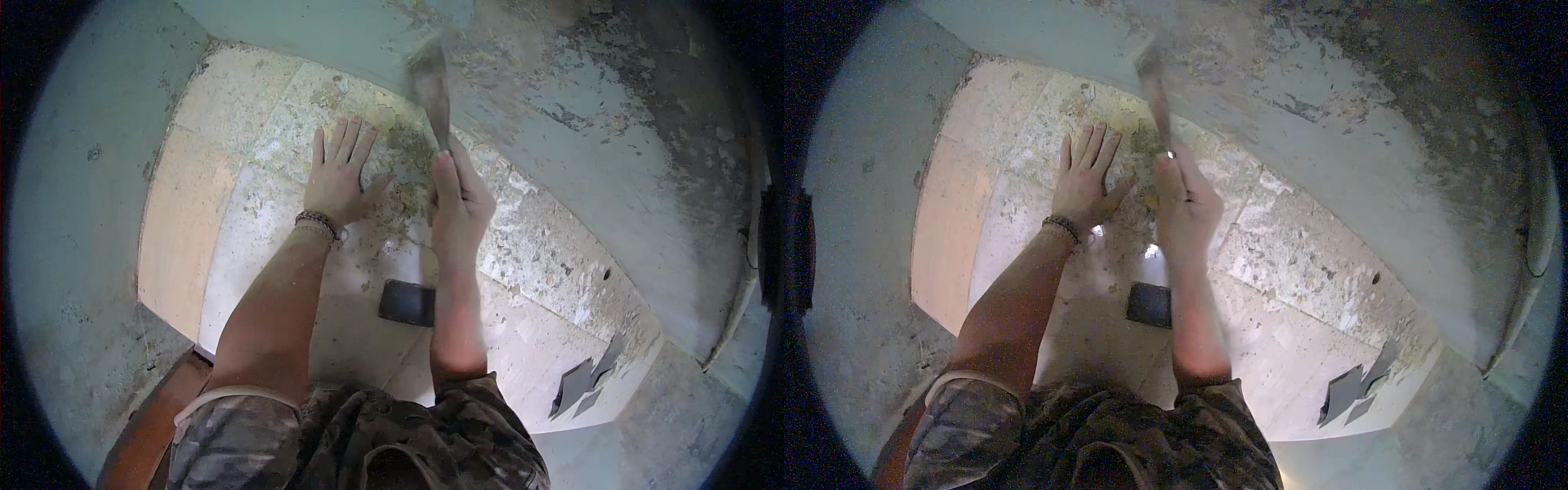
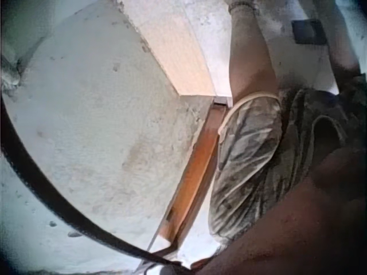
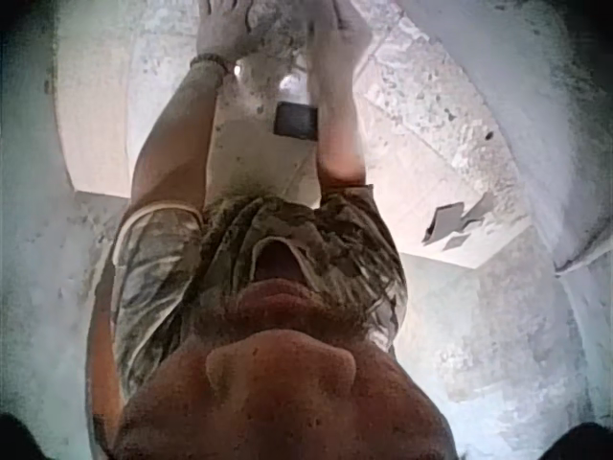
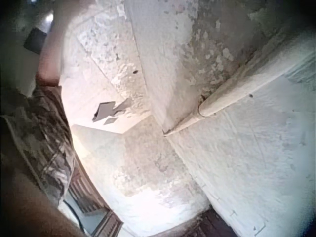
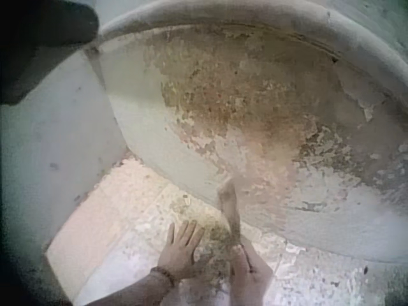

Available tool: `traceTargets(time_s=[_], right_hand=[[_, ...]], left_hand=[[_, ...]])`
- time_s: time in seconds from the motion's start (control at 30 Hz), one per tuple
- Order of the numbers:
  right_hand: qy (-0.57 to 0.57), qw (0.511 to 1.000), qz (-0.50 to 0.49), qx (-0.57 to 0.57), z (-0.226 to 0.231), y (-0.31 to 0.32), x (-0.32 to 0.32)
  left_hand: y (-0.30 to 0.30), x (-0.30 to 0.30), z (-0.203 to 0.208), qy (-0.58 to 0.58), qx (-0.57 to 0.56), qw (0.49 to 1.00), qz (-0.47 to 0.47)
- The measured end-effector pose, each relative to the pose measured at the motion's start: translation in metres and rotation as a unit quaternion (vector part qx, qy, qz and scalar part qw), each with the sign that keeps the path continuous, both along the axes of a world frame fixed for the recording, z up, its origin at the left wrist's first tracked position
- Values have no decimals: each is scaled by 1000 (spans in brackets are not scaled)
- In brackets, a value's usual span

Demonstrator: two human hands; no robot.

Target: Scraping old paint or debris off a tiled surface and wall using a putty knife.

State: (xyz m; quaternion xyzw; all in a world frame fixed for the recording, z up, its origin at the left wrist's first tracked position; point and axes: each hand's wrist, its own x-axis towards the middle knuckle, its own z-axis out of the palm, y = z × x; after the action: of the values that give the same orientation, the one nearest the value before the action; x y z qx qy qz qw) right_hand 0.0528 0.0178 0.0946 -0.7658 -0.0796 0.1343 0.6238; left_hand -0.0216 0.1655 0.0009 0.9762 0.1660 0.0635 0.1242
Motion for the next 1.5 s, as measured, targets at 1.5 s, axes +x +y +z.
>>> traceTargets(time_s=[1.5], right_hand=[[-24,998,-21,54,50,67,-18]], left_hand=[[6,1,-6,-21,25,999,-8]])
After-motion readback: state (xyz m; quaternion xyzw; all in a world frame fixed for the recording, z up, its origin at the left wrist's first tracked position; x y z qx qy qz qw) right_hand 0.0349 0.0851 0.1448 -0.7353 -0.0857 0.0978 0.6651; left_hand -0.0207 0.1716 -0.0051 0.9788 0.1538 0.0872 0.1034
